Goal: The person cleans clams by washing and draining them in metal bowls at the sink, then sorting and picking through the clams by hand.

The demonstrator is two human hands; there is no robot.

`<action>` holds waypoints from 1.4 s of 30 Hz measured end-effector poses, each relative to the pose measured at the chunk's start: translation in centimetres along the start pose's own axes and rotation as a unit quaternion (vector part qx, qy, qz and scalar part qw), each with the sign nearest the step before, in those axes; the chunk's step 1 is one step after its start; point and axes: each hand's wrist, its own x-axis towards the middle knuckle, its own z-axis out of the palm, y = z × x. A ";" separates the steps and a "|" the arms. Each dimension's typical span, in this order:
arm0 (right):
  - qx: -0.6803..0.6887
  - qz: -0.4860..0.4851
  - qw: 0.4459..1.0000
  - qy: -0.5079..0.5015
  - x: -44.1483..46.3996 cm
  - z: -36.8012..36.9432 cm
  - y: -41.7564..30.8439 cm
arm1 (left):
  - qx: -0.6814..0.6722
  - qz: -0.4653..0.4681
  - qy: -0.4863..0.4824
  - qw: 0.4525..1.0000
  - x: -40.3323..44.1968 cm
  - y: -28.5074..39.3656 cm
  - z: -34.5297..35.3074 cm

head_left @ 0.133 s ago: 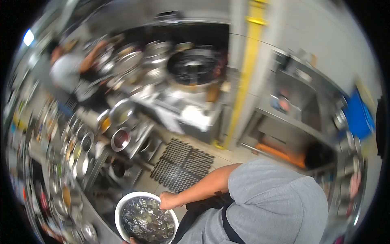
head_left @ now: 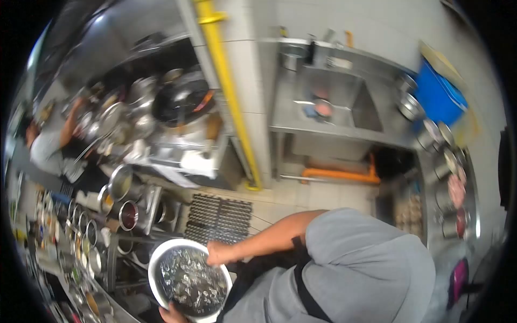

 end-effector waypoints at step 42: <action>-0.125 0.513 0.613 0.588 -60.3 -66.8 27.1 | -0.055 0.085 -0.820 0.563 -42.7 71.4 81.4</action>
